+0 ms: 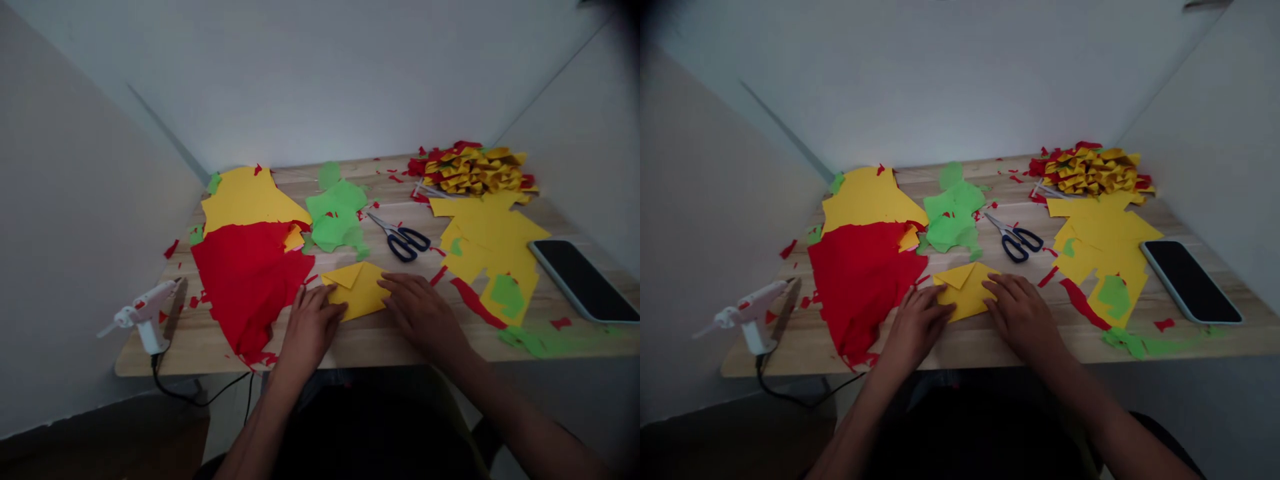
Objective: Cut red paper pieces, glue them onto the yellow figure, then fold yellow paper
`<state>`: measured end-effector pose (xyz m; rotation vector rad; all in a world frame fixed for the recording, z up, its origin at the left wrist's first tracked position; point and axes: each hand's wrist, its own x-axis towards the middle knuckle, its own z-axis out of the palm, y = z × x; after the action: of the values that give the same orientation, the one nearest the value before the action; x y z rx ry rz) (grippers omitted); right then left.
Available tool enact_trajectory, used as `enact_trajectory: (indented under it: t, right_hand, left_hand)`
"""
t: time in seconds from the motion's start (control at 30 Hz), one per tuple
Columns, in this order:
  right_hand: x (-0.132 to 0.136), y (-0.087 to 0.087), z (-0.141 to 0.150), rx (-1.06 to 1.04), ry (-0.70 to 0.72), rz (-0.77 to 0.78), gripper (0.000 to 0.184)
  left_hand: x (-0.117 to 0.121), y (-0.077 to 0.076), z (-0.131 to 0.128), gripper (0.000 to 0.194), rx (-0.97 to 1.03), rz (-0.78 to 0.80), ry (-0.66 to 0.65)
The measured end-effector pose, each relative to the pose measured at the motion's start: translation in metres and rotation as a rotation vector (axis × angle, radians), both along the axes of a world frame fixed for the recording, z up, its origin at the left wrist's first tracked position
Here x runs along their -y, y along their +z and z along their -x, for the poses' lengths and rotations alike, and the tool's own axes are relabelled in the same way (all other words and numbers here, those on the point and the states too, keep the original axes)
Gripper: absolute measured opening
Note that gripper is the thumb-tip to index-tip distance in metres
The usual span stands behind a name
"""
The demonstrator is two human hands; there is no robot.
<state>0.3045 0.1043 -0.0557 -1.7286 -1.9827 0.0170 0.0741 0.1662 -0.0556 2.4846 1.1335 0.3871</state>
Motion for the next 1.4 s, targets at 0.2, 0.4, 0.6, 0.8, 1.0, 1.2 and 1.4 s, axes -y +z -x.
enact_trajectory:
  t: [0.2,0.4,0.6,0.8,1.0,1.2,1.4]
  right_hand:
    - [-0.068,0.014,0.027,0.176,0.035,0.204,0.033]
    - [-0.093,0.016,0.026,0.078,0.045,0.448,0.018]
    - [-0.119,0.023,0.007,-0.486,0.156,0.388,0.032]
    - [-0.136,0.022,0.008,-0.818,0.159,0.168,0.024]
    - [-0.135,0.016,0.012,-0.885,0.047,0.081,0.031]
    - [-0.133,0.015,0.011,-0.852,0.045,0.125,0.040]
    - [-0.136,0.011,0.003,-0.765,0.011,0.128,0.036]
  left_hand:
    - [-0.013,0.017,0.003,0.019,-0.007,0.035,-0.051]
    - [-0.024,0.014,0.002,0.022,0.096,0.090,-0.023]
    - [-0.075,0.026,-0.021,0.023,0.585,0.073,0.379]
    - [-0.128,0.040,-0.048,0.029,0.643,0.326,0.240]
    - [-0.134,0.028,-0.055,0.036,0.756,0.553,0.115]
    - [-0.131,0.014,-0.057,0.036,0.832,0.590,0.145]
    - [-0.132,0.015,-0.053,0.034,0.920,0.506,0.296]
